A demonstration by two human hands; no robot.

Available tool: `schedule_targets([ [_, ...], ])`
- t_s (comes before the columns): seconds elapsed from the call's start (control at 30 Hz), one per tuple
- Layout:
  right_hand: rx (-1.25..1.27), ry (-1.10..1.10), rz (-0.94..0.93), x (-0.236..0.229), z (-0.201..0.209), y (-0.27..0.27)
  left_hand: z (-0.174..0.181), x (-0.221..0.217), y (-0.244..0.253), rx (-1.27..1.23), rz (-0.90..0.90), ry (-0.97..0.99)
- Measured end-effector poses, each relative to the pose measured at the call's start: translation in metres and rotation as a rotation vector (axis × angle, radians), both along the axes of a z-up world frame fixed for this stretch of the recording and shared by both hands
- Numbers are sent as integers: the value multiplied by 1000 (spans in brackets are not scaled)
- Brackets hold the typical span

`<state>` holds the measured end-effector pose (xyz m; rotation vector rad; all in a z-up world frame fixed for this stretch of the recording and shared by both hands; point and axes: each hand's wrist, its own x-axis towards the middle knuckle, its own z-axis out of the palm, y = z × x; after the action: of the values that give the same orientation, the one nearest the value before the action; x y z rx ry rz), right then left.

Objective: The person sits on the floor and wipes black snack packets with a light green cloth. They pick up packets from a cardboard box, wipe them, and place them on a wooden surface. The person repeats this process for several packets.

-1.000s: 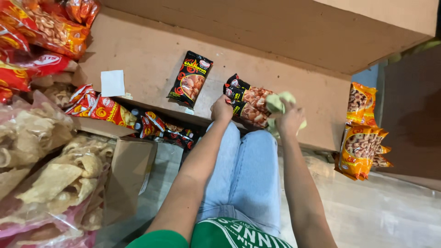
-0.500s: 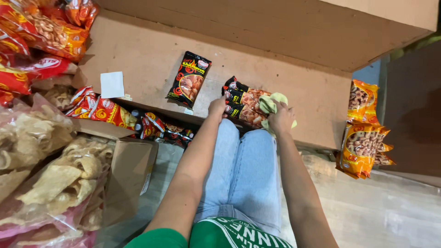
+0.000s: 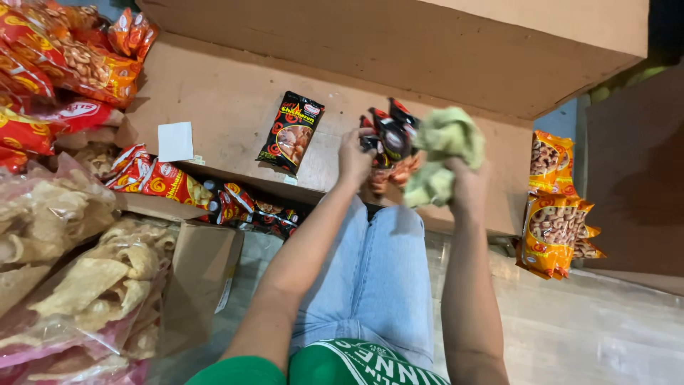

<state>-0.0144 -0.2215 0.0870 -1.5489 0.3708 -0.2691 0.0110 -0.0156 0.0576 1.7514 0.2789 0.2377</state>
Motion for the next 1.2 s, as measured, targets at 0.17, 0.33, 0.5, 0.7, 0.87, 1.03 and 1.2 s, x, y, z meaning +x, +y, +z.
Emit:
schedule_targets([
  [0.17,-448,35,338,25,-18,83,23,-30,-2,-66,-136,168],
  [0.33,-946,110,559,21,-16,107,9,-38,5,-747,81,26],
  [0.5,-1345,-229,523,-5,-39,104,-20,-36,8,-115,77,115],
  [0.7,-1336,-212,472,-35,-57,88,-25,-42,4,-138,68,-61],
  [0.87,-1064,10,517,-57,-66,62,-22,-35,9,-112,31,-41],
  [1.03,-479,234,393,-55,-63,18,-2,-22,-6,165,-31,-26],
  [1.2,-269,142,23,-1,-42,-3,28,-2,-27,421,-117,388],
])
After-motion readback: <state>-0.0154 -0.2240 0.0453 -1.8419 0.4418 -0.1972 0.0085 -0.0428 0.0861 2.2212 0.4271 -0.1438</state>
